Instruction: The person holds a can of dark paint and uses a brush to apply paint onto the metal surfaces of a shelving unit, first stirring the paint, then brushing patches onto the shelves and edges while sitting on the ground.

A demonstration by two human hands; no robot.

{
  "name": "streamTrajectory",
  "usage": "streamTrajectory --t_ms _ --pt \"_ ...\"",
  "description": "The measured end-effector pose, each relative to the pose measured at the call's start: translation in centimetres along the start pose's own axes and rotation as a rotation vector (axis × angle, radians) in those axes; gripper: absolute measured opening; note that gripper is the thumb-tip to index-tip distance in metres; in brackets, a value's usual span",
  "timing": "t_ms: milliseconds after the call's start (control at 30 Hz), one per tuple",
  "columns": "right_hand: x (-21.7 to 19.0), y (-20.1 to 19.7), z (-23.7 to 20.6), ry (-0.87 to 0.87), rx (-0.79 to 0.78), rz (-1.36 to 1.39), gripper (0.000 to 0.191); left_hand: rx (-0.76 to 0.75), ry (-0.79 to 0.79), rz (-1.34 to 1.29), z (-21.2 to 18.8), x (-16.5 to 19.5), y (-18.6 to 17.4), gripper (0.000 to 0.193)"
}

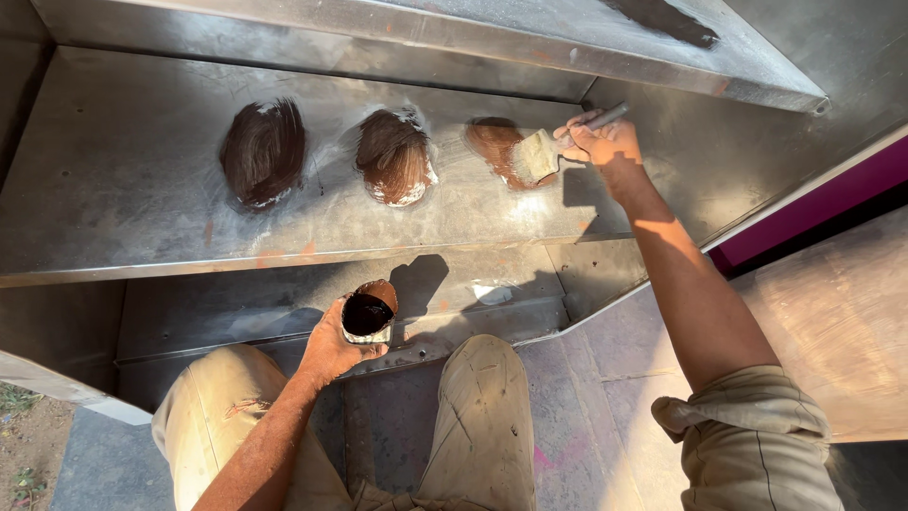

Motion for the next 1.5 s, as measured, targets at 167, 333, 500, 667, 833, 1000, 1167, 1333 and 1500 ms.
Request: streamTrajectory --t_ms 167,333,500,667,833,1000,1167,1333,1500 --pt "0.0 -1.1 -1.3 -0.003 0.014 0.008 0.009 -0.039 -0.019 -0.106 -0.2 -0.3 0.4 0.098" --pt "1.2 -1.9 -1.7 0.027 0.077 0.062 0.013 -0.04 -0.137 0.138 -0.3 -1.5 0.3 0.096" --pt "1.5 -0.8 -2.6 -0.017 -0.044 -0.055 0.011 0.022 0.044 0.119 -0.4 -0.2 -0.1 0.097" --pt "1.4 -1.2 -3.3 -0.036 0.007 0.047 0.009 0.021 -0.046 0.201 -0.5 -1.3 0.0 0.101" --pt "2.2 -1.2 -3.6 -0.035 -0.005 0.02 0.01 0.034 0.059 0.104 -0.5 -0.5 -0.1 0.099" --pt "0.0 -1.6 -3.0 -0.147 0.107 -0.004 0.01 0.028 -0.039 0.183 -0.6 -1.6 -0.4 0.101" --pt "0.9 5.3 -2.8 -0.129 -0.059 0.268 0.012 0.035 -0.011 0.204 -0.6 -1.6 -0.8 0.102" --pt "3.4 10.1 -1.8 0.011 -0.105 0.102 0.015 0.047 -0.059 0.226 -0.7 -2.5 -1.1 0.104" --pt "3.2 11.5 -2.0 -0.045 -0.199 0.059 0.014 0.082 -0.025 0.233 -0.6 -2.8 -2.0 0.105"
Point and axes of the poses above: each hand's wrist, its own z-axis towards the middle knuckle, its own y-axis out of the palm, x = y × z, the point moved 9 cm from there along z, towards the middle knuckle, and after that the axes turned 14 degrees about z, right-handed, at the moved point
